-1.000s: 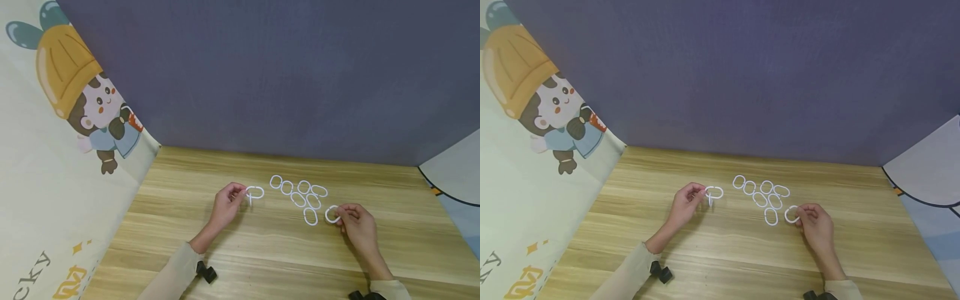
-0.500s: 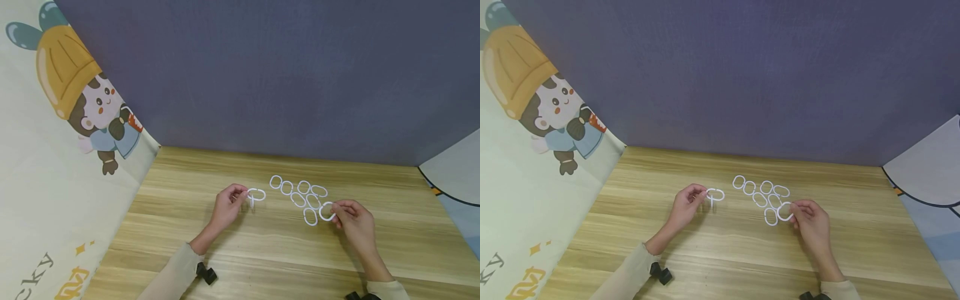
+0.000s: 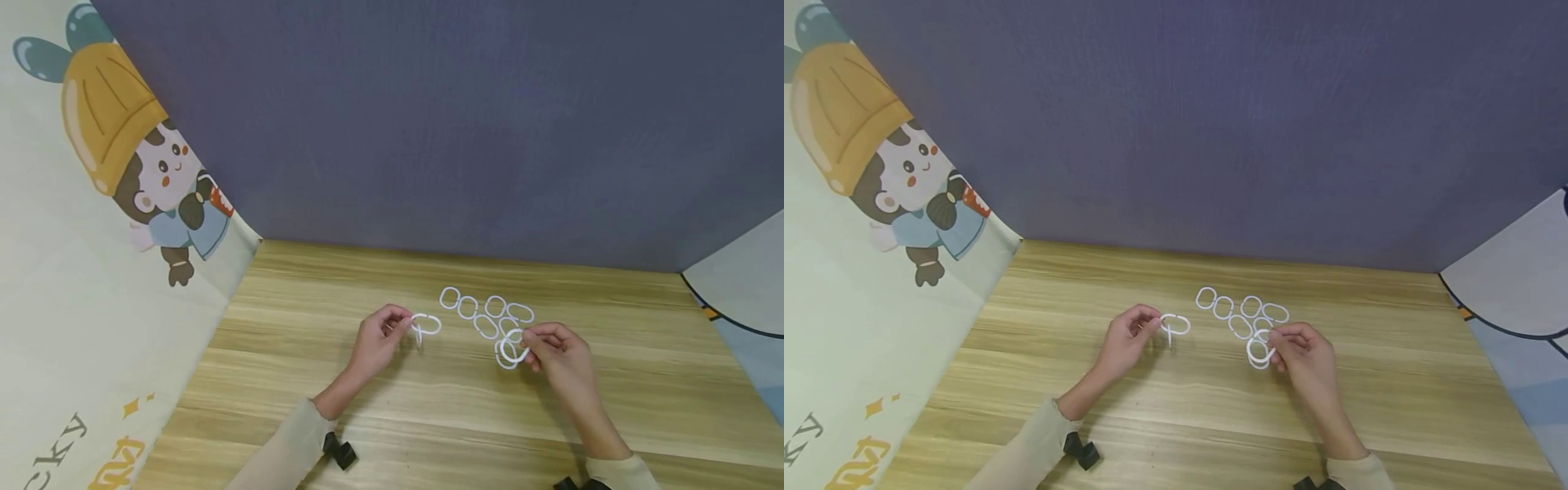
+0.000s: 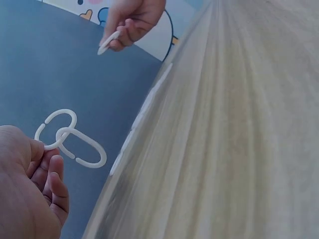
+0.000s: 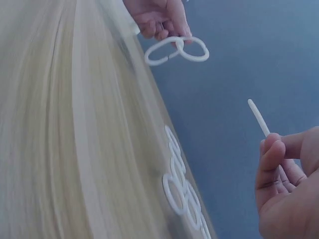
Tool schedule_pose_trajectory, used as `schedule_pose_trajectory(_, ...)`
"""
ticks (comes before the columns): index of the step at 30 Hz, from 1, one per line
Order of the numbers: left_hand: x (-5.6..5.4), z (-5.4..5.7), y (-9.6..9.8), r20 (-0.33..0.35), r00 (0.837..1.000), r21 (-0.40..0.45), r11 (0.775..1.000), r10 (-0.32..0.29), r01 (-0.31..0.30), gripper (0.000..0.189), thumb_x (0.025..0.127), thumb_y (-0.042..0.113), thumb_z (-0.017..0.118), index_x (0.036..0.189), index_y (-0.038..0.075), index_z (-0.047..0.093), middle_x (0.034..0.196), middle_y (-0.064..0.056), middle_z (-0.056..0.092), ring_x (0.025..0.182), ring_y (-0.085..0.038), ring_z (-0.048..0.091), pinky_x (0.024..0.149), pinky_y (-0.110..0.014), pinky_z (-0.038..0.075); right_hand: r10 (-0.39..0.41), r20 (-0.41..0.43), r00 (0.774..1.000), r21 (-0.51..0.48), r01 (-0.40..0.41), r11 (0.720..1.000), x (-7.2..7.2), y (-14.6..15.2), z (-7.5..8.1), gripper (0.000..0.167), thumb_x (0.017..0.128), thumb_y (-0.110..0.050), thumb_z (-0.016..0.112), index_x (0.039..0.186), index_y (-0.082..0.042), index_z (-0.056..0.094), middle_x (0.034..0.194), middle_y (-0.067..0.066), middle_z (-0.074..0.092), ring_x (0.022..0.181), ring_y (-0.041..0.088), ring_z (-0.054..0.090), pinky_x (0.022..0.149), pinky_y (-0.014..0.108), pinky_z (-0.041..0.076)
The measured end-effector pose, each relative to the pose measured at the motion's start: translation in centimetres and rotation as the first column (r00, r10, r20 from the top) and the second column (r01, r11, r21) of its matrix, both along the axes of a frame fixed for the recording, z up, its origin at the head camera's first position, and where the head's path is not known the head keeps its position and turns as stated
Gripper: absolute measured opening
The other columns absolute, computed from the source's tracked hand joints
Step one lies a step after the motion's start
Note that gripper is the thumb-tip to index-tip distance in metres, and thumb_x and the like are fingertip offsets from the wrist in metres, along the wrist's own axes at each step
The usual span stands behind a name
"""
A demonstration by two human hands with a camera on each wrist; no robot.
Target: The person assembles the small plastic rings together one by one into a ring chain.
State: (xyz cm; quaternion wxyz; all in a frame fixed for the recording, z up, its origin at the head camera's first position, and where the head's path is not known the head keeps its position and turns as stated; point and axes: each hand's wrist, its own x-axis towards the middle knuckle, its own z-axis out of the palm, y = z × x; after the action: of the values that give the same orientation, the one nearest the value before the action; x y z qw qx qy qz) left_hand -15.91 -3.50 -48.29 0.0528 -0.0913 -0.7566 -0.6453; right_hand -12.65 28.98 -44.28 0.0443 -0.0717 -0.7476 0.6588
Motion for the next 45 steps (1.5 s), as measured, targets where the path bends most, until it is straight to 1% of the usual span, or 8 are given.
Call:
schedule_pose_trajectory(5,0.2,0.0,0.4,0.004,1.000,-0.023,1.000,-0.016,0.016,0.007,0.103,0.005,0.075,0.108,-0.001,0.077,0.097,-0.012,0.076,0.082,-0.010,0.062,0.072,-0.020,0.053,0.026,0.007,1.000,-0.004,-0.026,1.000,-0.3,-1.3,0.3,0.014,0.104,0.002,0.074,0.110,0.013,0.067,0.081,0.002,0.075,0.062,0.011,0.063,0.052,0.022,0.053)
schedule_pose_trajectory(12,0.2,0.0,1.0,-0.005,0.999,-0.016,0.999,-0.052,0.052,0.007,0.104,0.005,0.075,0.108,0.000,0.077,0.095,-0.011,0.076,0.081,-0.008,0.062,0.072,-0.020,0.053,0.063,0.021,0.998,0.016,-0.063,0.998,-0.6,-2.8,0.7,0.016,0.103,0.002,0.074,0.109,0.014,0.066,0.079,0.007,0.072,0.062,0.010,0.062,0.052,0.023,0.053)
schedule_pose_trajectory(18,0.4,0.1,1.5,-0.004,0.997,0.007,0.997,-0.075,0.075,0.007,0.103,0.004,0.075,0.108,-0.002,0.077,0.093,-0.013,0.075,0.078,-0.007,0.060,0.069,-0.019,0.052,0.098,0.015,0.995,0.000,-0.098,0.995,-0.8,-4.1,0.8,0.006,0.103,0.006,0.072,0.106,0.009,0.068,0.079,0.005,0.071,0.062,0.011,0.062,0.053,0.022,0.052)
schedule_pose_trajectory(22,0.6,0.2,1.9,0.004,0.995,0.008,0.995,-0.099,0.099,0.008,0.104,0.005,0.075,0.108,-0.002,0.077,0.093,-0.015,0.075,0.075,-0.006,0.059,0.068,-0.019,0.052,0.113,-0.001,0.994,-0.005,-0.113,0.994,-0.8,-4.8,0.8,0.004,0.102,0.008,0.072,0.104,0.008,0.069,0.080,0.009,0.072,0.062,0.012,0.063,0.052,0.022,0.053)
schedule_pose_trajectory(25,0.8,0.3,2.1,0.013,0.994,0.002,0.994,-0.109,0.109,0.007,0.104,0.005,0.075,0.107,-0.001,0.077,0.092,-0.015,0.075,0.074,-0.005,0.059,0.067,-0.018,0.051,0.121,-0.006,0.993,-0.002,-0.121,0.993,-0.8,-5.4,0.8,0.004,0.102,0.008,0.072,0.102,0.007,0.069,0.080,0.011,0.073,0.061,0.013,0.063,0.052,0.023,0.053)
schedule_pose_trajectory(29,1.0,0.4,2.4,0.011,0.994,-0.007,0.994,-0.111,0.111,0.006,0.103,0.005,0.077,0.105,-0.001,0.078,0.091,-0.014,0.075,0.074,-0.006,0.059,0.067,-0.018,0.052,0.117,-0.011,0.993,-0.012,-0.117,0.993,-0.8,-5.9,0.7,0.006,0.102,0.009,0.072,0.100,0.003,0.069,0.080,0.009,0.073,0.061,0.013,0.062,0.051,0.023,0.053)
schedule_pose_trajectory(40,1.0,0.3,2.6,-0.021,0.992,-0.024,0.992,-0.120,0.120,0.006,0.103,0.008,0.079,0.104,0.002,0.080,0.090,-0.011,0.076,0.076,-0.005,0.060,0.069,-0.019,0.051,0.116,-0.028,0.993,0.000,-0.116,0.993,-1.0,-7.3,1.1,0.005,0.101,0.011,0.071,0.104,0.011,0.067,0.078,0.004,0.072,0.060,0.012,0.063,0.050,0.023,0.053)
schedule_pose_trajectory(45,1.0,0.4,2.7,-0.036,0.991,-0.029,0.991,-0.131,0.130,0.007,0.103,0.008,0.079,0.103,0.002,0.080,0.089,-0.012,0.076,0.074,-0.004,0.058,0.067,-0.019,0.050,0.119,-0.019,0.993,0.018,-0.119,0.993,-1.1,-7.6,1.1,0.004,0.100,0.011,0.072,0.102,0.009,0.068,0.077,0.002,0.071,0.059,0.011,0.062,0.050,0.022,0.053)
